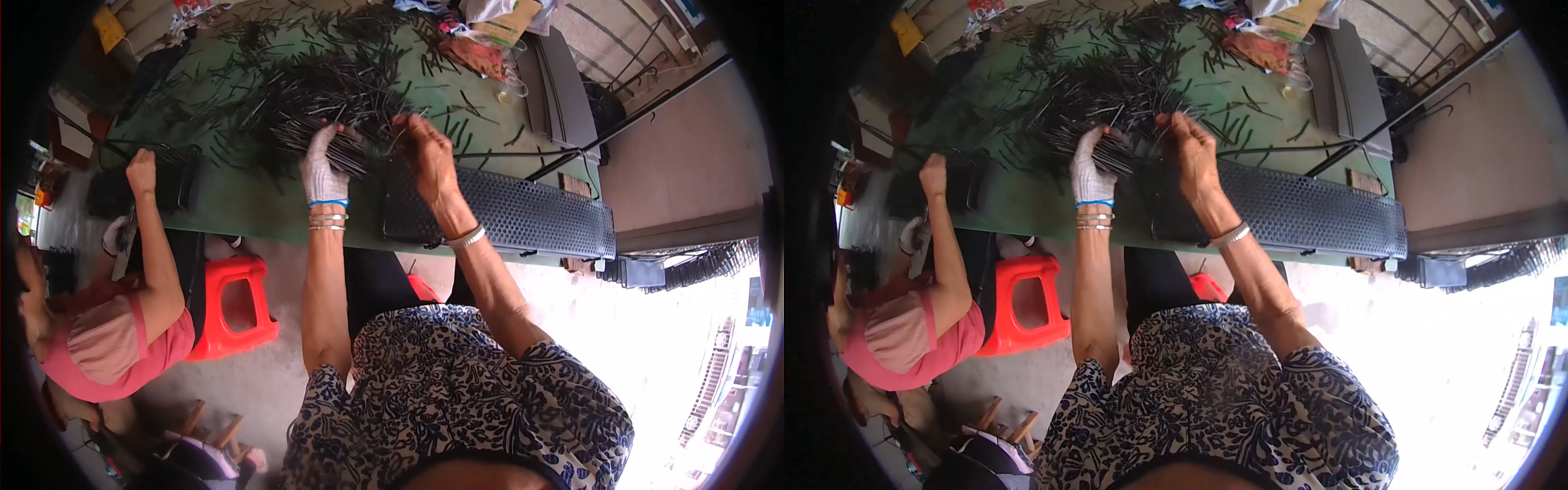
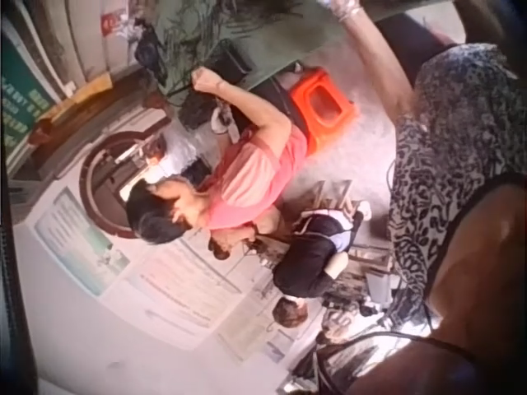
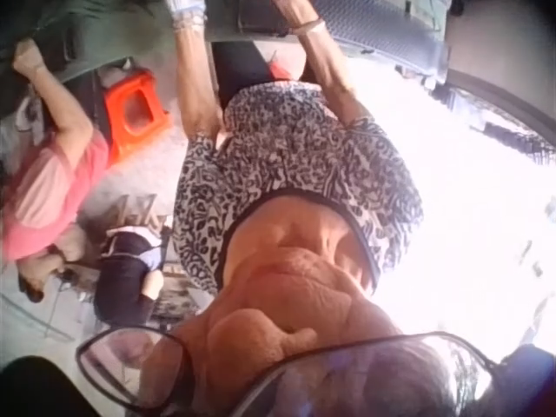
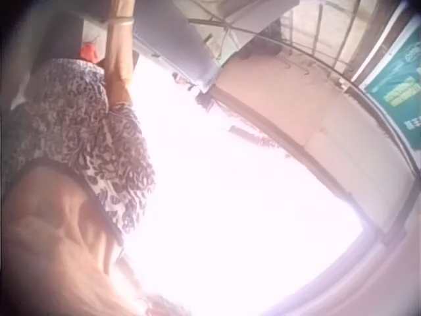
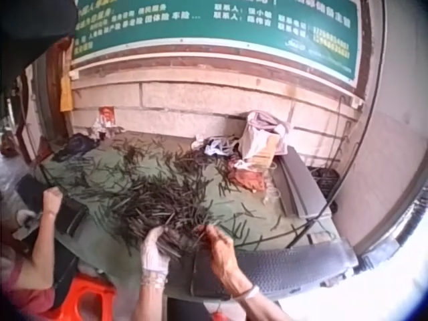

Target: Sorting thin metal strips and inserting them into a grid-like rack on a work table.

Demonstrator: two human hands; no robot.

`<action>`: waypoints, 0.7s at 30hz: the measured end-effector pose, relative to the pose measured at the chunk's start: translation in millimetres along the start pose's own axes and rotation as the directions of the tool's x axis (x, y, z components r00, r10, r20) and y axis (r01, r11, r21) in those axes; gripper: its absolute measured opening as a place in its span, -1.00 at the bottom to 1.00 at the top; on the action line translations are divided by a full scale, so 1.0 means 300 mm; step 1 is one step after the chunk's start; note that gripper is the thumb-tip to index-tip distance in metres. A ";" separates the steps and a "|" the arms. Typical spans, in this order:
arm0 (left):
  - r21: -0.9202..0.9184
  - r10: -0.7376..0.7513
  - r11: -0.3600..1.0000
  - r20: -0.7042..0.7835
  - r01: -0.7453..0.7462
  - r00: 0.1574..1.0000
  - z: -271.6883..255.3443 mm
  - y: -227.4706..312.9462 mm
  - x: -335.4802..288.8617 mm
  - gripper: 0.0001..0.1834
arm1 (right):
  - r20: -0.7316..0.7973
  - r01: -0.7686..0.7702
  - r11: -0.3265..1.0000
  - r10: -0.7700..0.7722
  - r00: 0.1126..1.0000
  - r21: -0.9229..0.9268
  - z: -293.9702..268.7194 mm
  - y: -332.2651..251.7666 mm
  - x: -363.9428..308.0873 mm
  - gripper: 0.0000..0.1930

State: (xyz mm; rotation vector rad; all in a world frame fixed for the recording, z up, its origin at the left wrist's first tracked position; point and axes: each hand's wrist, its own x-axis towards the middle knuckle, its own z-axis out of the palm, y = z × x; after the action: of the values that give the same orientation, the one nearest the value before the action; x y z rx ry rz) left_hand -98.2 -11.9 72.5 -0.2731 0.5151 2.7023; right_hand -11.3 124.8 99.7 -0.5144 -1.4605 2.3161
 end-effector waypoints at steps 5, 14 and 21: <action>0.527 0.328 0.794 0.049 -0.304 0.943 -0.086 -0.018 -0.075 -0.72 | 0.045 0.305 0.933 -0.302 0.952 -0.191 -0.079 -0.075 -0.019 -0.84; 0.792 0.428 0.487 0.151 -0.369 0.891 -0.318 -0.107 -0.011 -0.69 | 0.163 0.417 0.711 -0.400 0.902 -0.566 -0.104 0.013 -0.036 -0.80; 0.574 0.161 0.816 -0.097 -0.077 0.982 -0.174 -0.046 -0.072 -0.90 | 0.232 0.497 0.614 -0.461 0.856 -0.614 -0.115 0.078 -0.011 -0.93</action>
State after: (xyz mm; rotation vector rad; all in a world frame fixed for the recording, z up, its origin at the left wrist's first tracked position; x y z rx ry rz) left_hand -66.9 -27.1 26.1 -0.2695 1.3875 2.5018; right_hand 5.9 140.7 65.0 -0.1760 -2.1287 1.3585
